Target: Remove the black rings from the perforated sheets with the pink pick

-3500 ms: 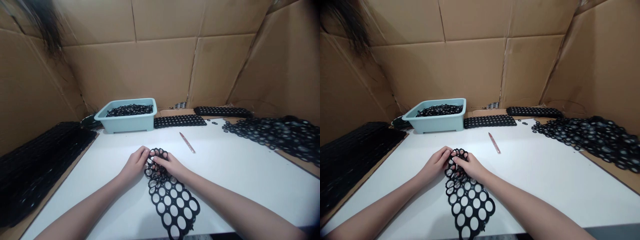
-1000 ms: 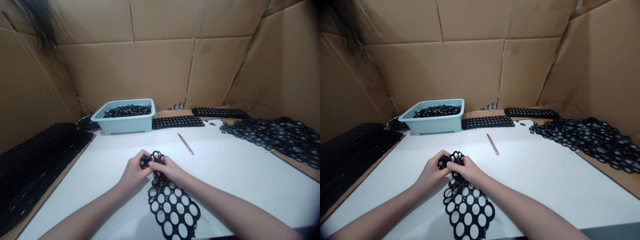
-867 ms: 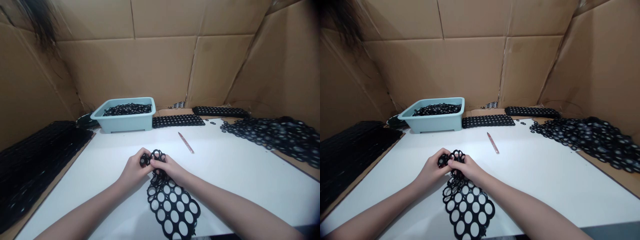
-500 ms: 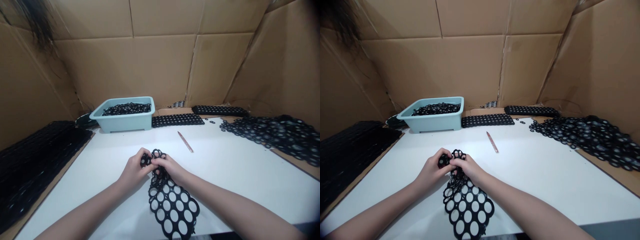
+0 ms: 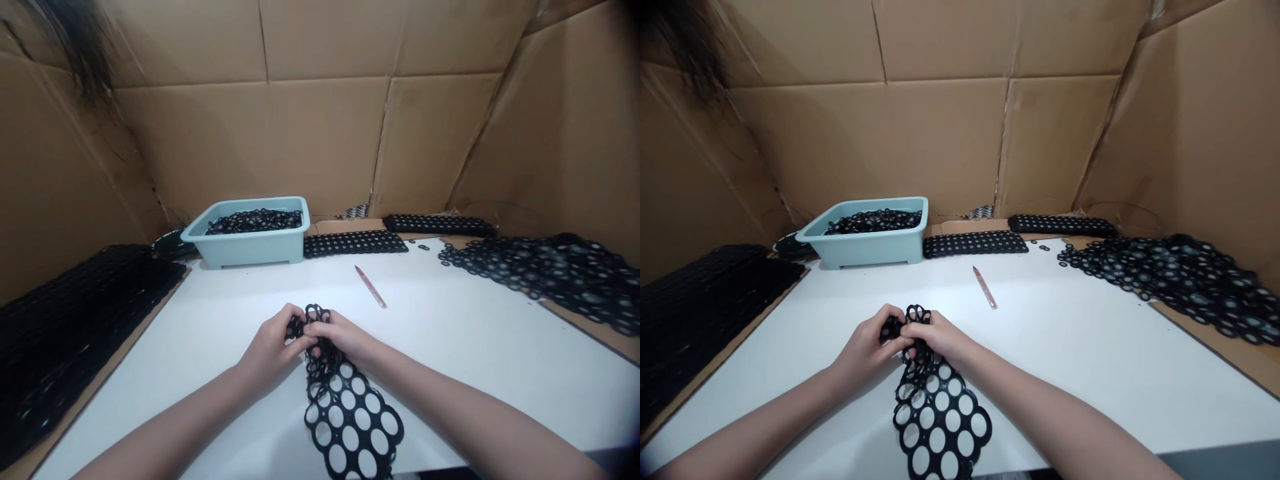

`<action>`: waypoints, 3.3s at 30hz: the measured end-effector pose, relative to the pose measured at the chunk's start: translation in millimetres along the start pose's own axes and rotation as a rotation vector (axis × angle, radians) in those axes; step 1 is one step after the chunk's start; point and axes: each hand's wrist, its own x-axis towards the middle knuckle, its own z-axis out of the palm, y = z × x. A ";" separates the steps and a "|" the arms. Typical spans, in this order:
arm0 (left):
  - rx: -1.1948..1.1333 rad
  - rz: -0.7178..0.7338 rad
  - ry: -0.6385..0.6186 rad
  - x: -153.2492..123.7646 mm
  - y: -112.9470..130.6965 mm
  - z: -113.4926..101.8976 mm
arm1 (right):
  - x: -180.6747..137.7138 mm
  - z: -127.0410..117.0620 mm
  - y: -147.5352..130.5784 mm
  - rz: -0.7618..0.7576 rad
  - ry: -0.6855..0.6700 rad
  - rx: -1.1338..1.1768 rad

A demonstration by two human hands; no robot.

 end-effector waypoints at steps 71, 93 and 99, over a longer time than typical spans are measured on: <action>-0.854 -0.432 0.284 15.0 -15.3 -8.2 | 15.6 -30.3 -8.0 -0.121 0.377 0.224; -1.375 -0.552 0.148 21.2 -22.4 -11.2 | 22.8 -31.8 0.3 -0.107 0.310 0.293; -1.388 -0.542 0.128 19.3 -19.7 -11.0 | 22.5 -31.5 2.2 -0.123 0.297 0.305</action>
